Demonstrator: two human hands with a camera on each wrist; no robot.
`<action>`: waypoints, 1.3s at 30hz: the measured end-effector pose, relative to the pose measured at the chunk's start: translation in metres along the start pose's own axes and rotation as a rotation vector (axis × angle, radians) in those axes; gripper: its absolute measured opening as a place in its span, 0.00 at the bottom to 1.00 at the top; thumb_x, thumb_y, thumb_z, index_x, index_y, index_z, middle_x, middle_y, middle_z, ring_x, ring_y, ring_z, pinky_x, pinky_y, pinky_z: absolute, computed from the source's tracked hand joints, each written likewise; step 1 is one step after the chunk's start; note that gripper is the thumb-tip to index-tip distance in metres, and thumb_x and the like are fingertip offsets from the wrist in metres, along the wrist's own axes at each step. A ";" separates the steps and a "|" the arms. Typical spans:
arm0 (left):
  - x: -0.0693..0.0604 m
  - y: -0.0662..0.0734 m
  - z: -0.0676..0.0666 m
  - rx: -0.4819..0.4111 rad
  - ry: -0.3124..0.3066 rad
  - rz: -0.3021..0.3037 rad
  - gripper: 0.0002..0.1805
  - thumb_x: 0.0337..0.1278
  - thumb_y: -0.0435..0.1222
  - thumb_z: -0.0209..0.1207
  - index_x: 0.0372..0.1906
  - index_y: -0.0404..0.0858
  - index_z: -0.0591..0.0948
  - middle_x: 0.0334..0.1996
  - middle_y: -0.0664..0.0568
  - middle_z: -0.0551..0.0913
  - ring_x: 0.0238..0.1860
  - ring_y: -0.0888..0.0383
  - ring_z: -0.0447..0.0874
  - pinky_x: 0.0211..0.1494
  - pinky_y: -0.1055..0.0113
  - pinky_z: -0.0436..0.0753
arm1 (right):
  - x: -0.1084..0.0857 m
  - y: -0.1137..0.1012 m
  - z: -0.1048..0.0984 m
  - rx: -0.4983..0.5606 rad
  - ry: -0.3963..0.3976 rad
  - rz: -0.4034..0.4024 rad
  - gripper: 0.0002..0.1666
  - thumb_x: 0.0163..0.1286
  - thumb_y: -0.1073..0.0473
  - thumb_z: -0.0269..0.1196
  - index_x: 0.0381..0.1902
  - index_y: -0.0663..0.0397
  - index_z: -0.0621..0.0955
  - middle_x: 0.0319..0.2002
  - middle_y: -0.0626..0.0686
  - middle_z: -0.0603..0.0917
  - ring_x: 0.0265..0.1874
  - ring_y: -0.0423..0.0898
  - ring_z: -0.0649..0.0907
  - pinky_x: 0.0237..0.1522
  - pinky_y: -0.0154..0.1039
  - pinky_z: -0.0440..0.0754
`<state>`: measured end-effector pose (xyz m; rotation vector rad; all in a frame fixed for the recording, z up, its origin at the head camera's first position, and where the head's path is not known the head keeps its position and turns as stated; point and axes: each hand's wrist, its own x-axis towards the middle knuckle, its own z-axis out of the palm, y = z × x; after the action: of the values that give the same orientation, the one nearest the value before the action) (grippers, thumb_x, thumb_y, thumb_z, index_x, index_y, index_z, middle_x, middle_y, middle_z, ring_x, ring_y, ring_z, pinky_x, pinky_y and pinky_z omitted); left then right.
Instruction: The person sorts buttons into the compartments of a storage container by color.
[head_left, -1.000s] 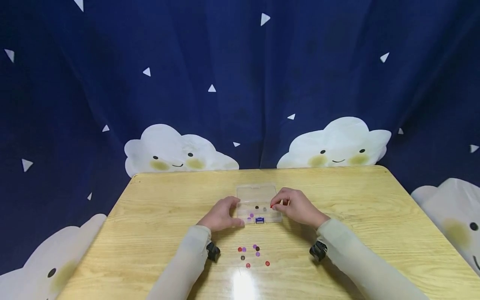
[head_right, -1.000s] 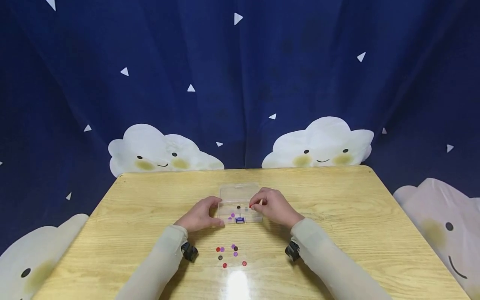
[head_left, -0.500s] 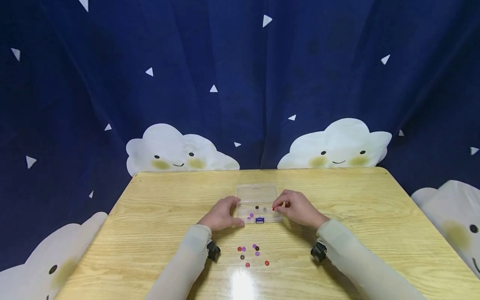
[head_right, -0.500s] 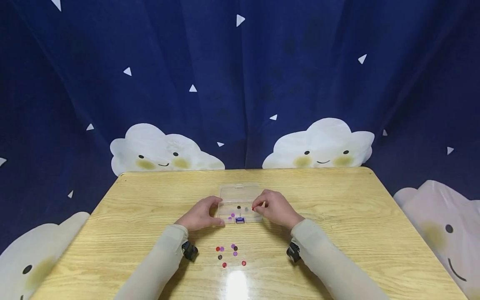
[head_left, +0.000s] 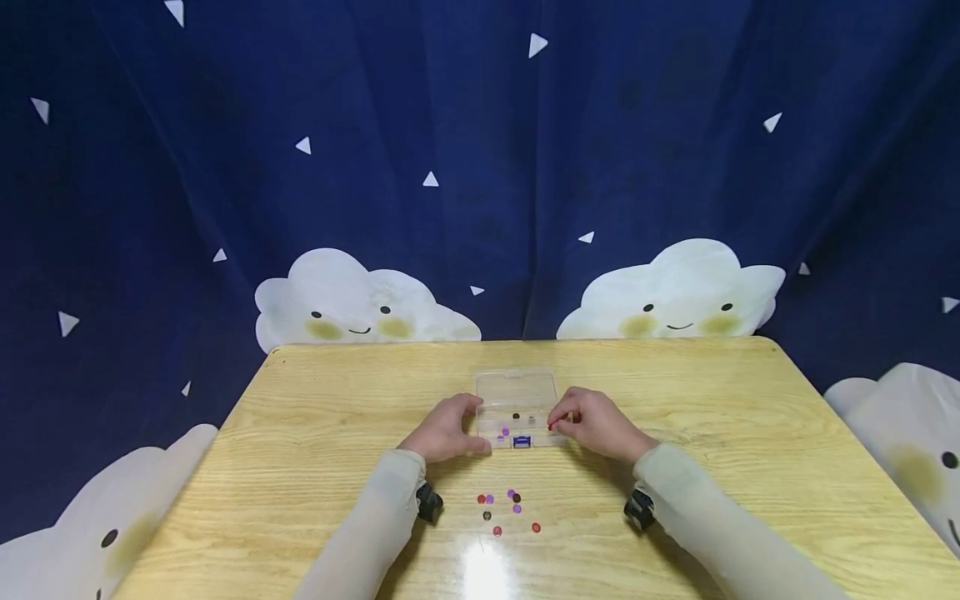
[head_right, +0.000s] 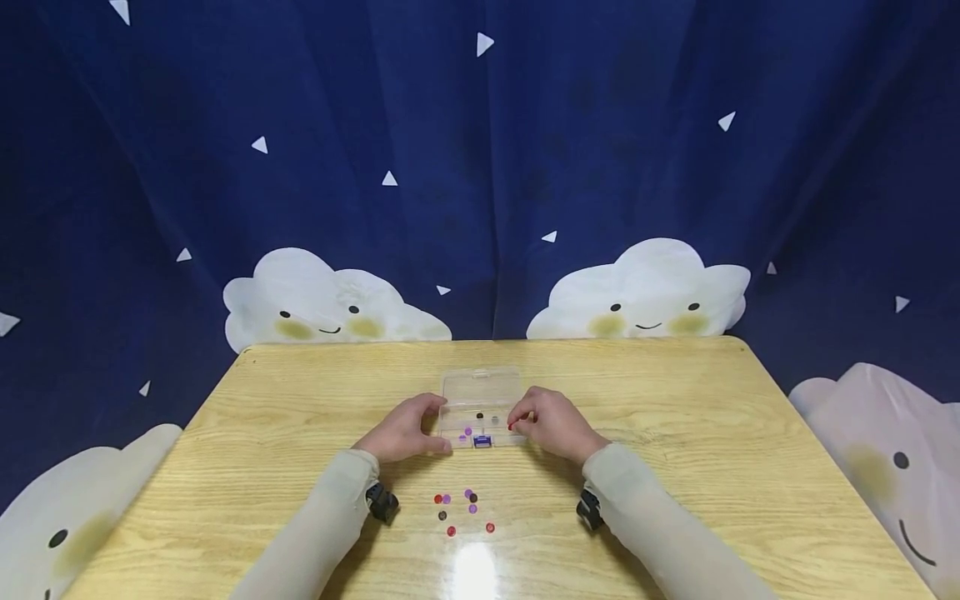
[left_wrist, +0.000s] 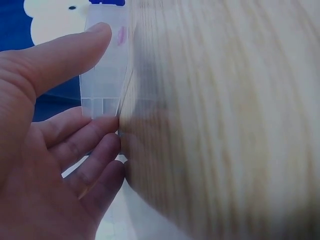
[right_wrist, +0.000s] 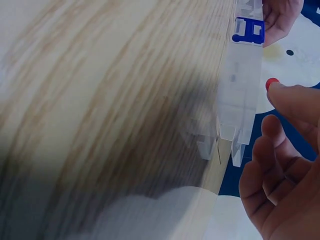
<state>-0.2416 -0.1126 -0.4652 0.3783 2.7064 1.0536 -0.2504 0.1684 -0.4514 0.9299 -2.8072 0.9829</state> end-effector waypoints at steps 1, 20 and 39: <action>0.000 0.000 0.000 0.001 -0.001 -0.002 0.44 0.46 0.44 0.75 0.69 0.37 0.70 0.62 0.42 0.77 0.65 0.44 0.73 0.71 0.48 0.72 | 0.000 0.000 0.000 0.001 0.005 -0.002 0.05 0.63 0.66 0.67 0.33 0.53 0.89 0.32 0.47 0.84 0.27 0.33 0.72 0.29 0.28 0.73; 0.003 0.000 0.002 0.009 0.007 0.025 0.43 0.46 0.42 0.75 0.68 0.34 0.71 0.61 0.41 0.78 0.63 0.44 0.75 0.70 0.49 0.74 | -0.003 0.000 -0.004 -0.011 0.003 0.022 0.05 0.64 0.65 0.67 0.35 0.53 0.89 0.34 0.47 0.84 0.24 0.33 0.72 0.27 0.29 0.74; 0.001 0.000 0.002 0.002 0.000 0.016 0.43 0.46 0.43 0.75 0.68 0.35 0.70 0.62 0.42 0.77 0.64 0.44 0.74 0.71 0.49 0.73 | -0.020 -0.026 -0.002 0.022 -0.062 -0.019 0.05 0.64 0.64 0.67 0.37 0.51 0.88 0.35 0.44 0.84 0.27 0.34 0.73 0.30 0.29 0.75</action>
<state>-0.2416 -0.1112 -0.4672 0.4015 2.7089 1.0555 -0.2198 0.1636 -0.4394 1.0049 -2.8375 1.0016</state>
